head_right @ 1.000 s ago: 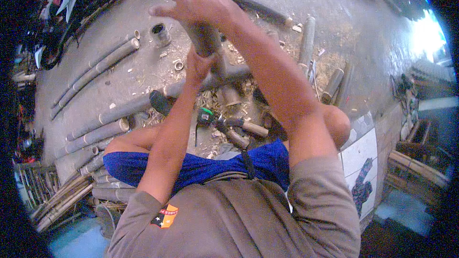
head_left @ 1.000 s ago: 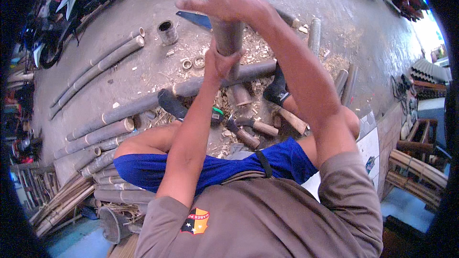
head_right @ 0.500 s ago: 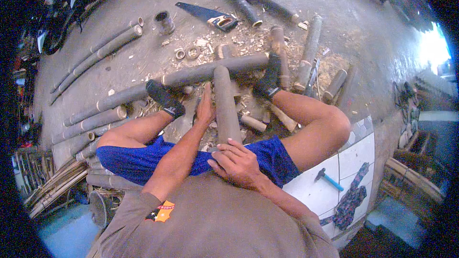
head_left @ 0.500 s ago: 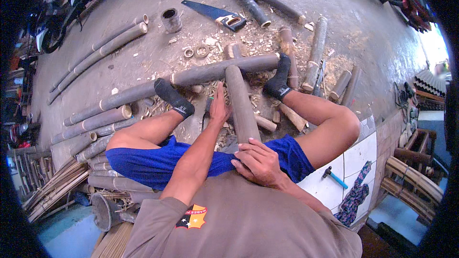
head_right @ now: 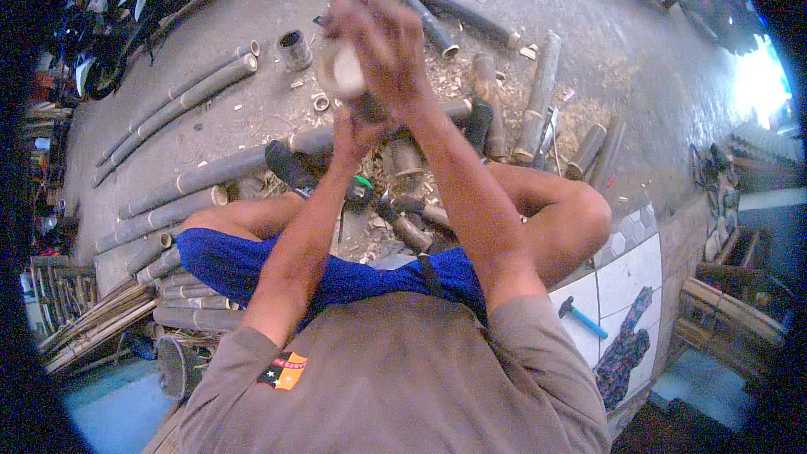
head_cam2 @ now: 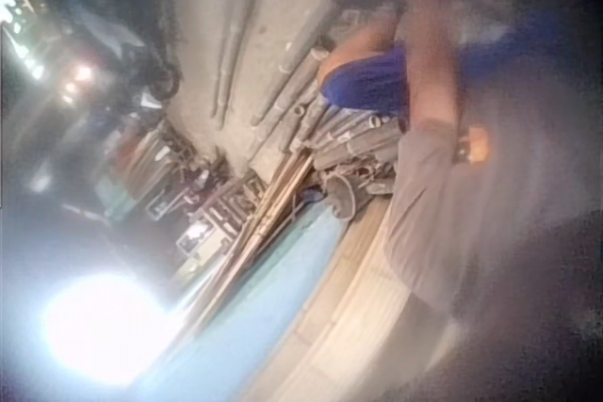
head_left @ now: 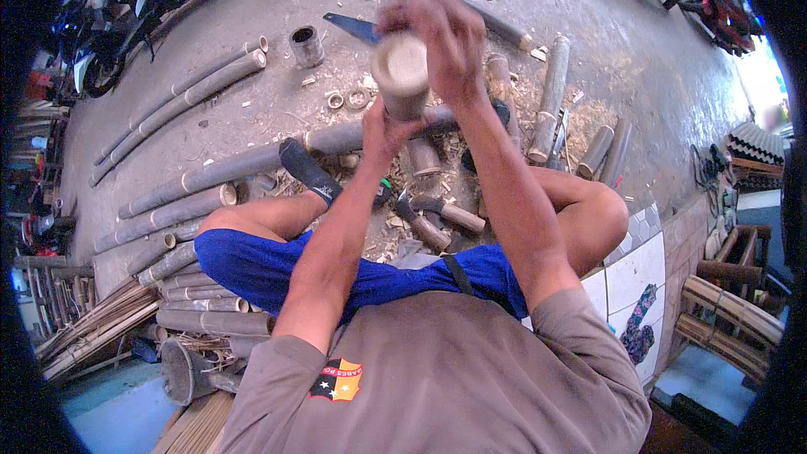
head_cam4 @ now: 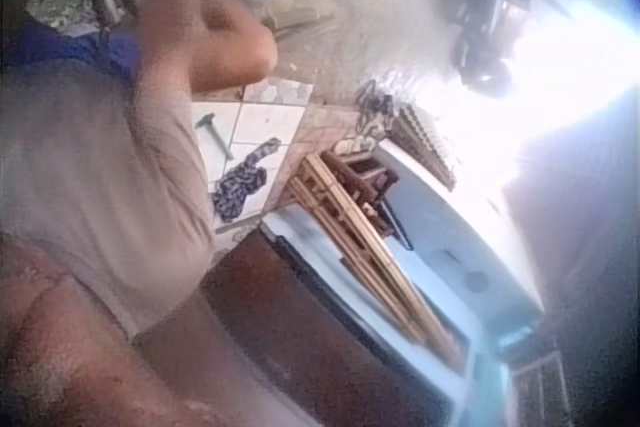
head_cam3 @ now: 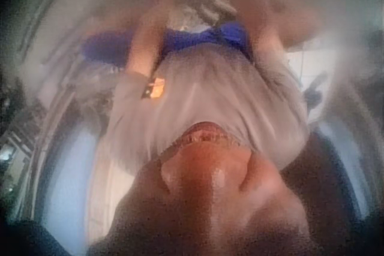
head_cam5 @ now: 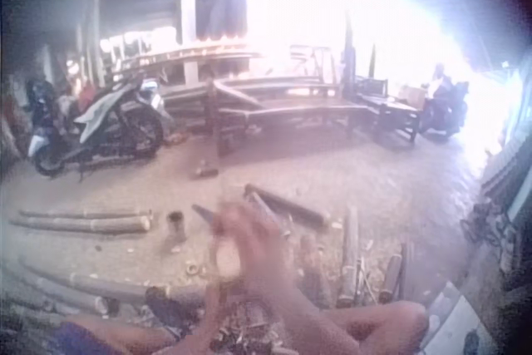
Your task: The person sits on the floor and assembles a bamboo structure by fitting smaller bamboo pieces into a central cross-shaped bamboo frame. They repeatedly insert and adjust the pieces to ensure a snug fit.
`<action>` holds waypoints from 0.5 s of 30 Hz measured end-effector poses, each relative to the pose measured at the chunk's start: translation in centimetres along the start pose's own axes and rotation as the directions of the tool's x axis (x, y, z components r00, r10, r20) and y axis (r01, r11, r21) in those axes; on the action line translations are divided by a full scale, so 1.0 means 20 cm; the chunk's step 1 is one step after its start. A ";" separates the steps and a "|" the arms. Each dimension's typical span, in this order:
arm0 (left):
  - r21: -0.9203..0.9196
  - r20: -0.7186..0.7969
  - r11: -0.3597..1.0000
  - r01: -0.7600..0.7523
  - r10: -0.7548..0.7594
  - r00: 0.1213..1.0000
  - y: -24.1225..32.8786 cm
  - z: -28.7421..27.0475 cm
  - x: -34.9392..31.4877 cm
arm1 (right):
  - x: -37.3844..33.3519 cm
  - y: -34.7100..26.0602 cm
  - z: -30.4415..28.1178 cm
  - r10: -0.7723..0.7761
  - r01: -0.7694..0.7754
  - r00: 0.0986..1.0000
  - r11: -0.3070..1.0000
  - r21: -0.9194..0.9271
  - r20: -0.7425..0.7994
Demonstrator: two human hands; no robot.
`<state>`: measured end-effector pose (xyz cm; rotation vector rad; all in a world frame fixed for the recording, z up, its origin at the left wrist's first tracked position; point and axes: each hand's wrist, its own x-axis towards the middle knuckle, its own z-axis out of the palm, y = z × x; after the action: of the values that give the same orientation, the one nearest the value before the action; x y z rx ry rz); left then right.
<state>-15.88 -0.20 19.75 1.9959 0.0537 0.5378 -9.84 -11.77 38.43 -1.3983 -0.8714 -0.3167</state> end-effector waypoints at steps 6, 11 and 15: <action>-0.212 0.058 0.955 0.208 -0.201 0.978 0.09 -0.10 0.29 | 0.30 0.30 0.06 -0.121 0.118 0.993 0.984 0.131 0.016; -0.293 -0.233 0.951 0.104 -0.176 0.956 0.20 -0.06 0.38 | 0.24 0.39 0.07 0.117 -0.125 0.986 0.990 0.064 0.118; -0.229 -0.208 0.965 0.126 -0.175 0.962 0.28 -0.06 0.46 | 0.31 0.51 0.02 0.108 -0.129 0.977 0.986 0.107 0.185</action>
<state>-9.06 0.63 28.15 1.6976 0.2760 0.6425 0.96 -7.71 35.36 -1.3762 -0.9335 -0.0471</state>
